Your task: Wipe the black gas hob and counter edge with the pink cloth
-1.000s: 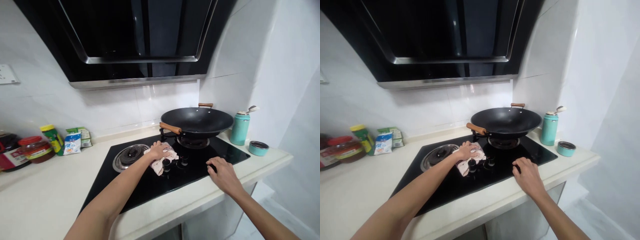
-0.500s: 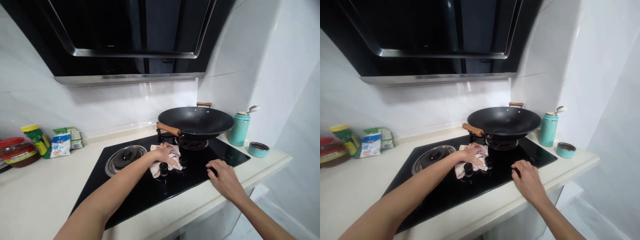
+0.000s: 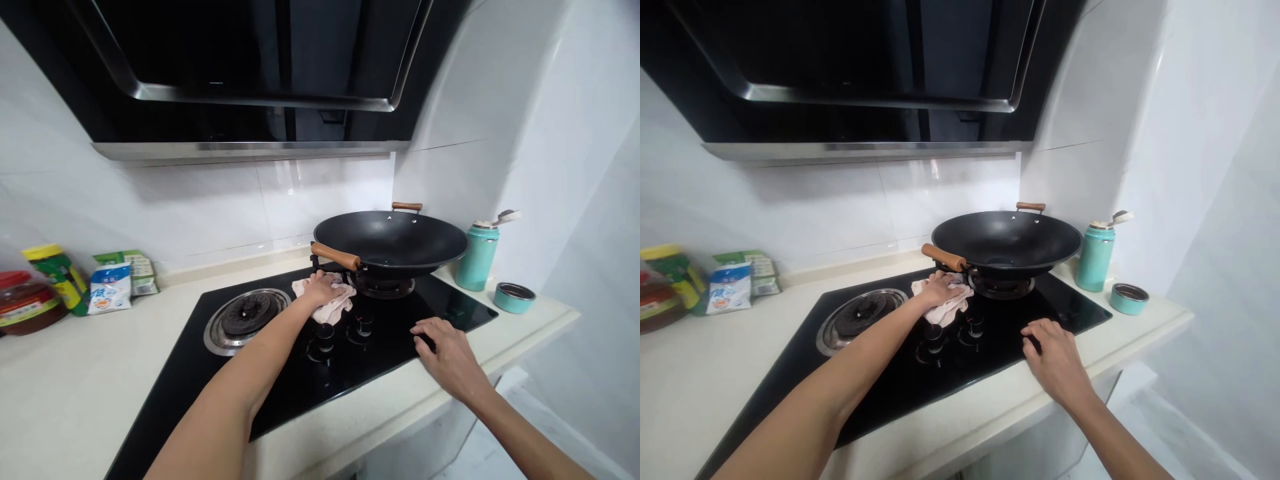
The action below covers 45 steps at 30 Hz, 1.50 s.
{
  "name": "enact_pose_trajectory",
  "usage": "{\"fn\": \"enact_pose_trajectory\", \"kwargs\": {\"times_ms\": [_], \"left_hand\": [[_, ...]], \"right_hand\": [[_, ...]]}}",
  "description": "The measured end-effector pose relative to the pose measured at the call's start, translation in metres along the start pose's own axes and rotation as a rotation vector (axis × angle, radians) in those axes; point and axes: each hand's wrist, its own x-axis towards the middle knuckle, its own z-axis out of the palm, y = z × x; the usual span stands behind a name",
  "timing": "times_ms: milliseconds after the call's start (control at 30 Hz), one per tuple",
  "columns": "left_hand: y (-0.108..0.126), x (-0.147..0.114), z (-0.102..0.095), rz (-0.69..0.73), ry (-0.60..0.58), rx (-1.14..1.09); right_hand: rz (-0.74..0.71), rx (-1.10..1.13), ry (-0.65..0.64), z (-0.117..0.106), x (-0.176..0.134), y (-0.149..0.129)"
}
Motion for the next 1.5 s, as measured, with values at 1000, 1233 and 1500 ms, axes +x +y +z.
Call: {"fn": "enact_pose_trajectory", "kwargs": {"times_ms": [1000,1233,1500], "left_hand": [[-0.047,-0.143,-0.001,0.172,0.107,0.075],[-0.056,-0.176,0.000,0.193,0.216,0.056],[-0.073,-0.261,0.005,0.324,0.328,0.052]], "right_hand": [[0.031,-0.030,0.011,0.001,0.000,-0.003],[0.020,-0.045,0.023,0.003,0.001,-0.002],[0.004,-0.085,0.016,0.006,-0.001,0.000]]}}
